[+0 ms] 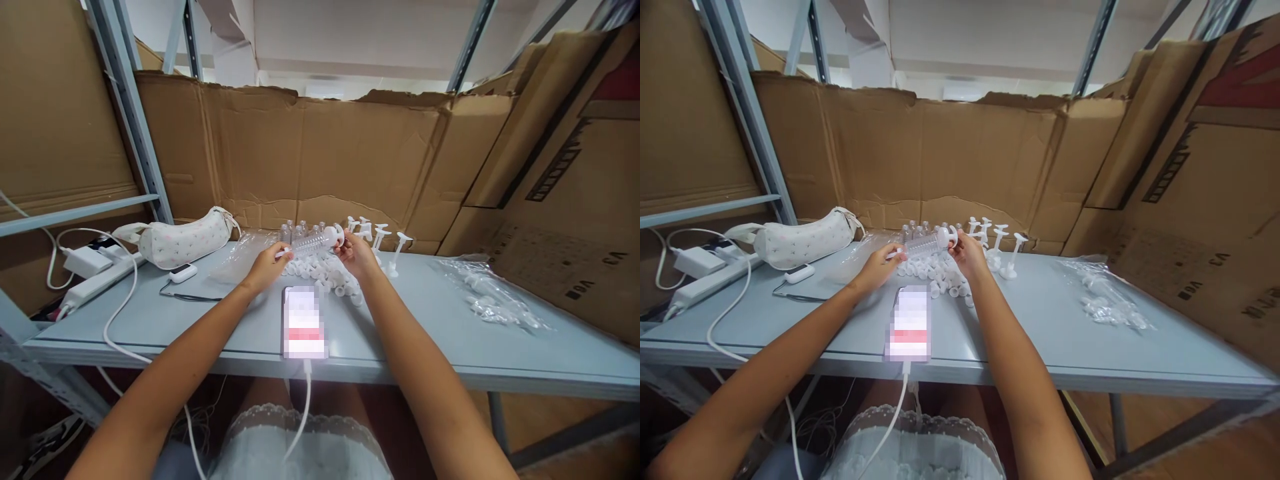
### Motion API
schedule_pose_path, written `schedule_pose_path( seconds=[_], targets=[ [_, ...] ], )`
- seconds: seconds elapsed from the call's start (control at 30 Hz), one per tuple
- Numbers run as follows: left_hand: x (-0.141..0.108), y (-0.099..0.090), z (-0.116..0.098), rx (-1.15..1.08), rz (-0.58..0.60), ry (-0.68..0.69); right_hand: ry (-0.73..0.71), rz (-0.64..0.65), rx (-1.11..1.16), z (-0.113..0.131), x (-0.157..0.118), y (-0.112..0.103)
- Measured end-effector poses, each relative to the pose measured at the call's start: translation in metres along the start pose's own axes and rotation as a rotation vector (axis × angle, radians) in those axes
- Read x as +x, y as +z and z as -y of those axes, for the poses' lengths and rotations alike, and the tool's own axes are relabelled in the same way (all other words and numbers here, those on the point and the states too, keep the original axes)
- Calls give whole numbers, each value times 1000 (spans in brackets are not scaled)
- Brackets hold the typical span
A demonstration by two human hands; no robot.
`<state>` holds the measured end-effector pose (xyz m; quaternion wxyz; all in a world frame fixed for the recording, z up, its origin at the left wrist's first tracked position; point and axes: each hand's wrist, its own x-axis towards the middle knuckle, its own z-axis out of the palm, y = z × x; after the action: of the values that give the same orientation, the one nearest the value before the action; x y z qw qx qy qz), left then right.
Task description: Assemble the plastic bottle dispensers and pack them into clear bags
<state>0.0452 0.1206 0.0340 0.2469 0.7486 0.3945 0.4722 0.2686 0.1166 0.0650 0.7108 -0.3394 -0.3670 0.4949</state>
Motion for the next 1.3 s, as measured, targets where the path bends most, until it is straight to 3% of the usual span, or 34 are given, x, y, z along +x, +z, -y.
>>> schedule_pose_path(
  seconds=[0.17,0.33,0.67,0.83,1.0,1.3],
  targets=[
    [1,3,6,-184,24,-4,-73,43,-35,3,-8,0],
    [-1,-1,-2,-220,40,-70,-88,110,-20,0,-10,2],
    [-8,-4,-21,-360,258,-135,-121,202,-84,-3,-16,8],
    [-11,-9,-28,-433,362,-96,-85,274,-134,-6,-20,12],
    [-11,-5,-23,-252,250,-59,-11,302,-152,-10,-16,7],
    [-13,-1,-20,240,122,190,30,245,-191,-17,-22,18]
  ],
)
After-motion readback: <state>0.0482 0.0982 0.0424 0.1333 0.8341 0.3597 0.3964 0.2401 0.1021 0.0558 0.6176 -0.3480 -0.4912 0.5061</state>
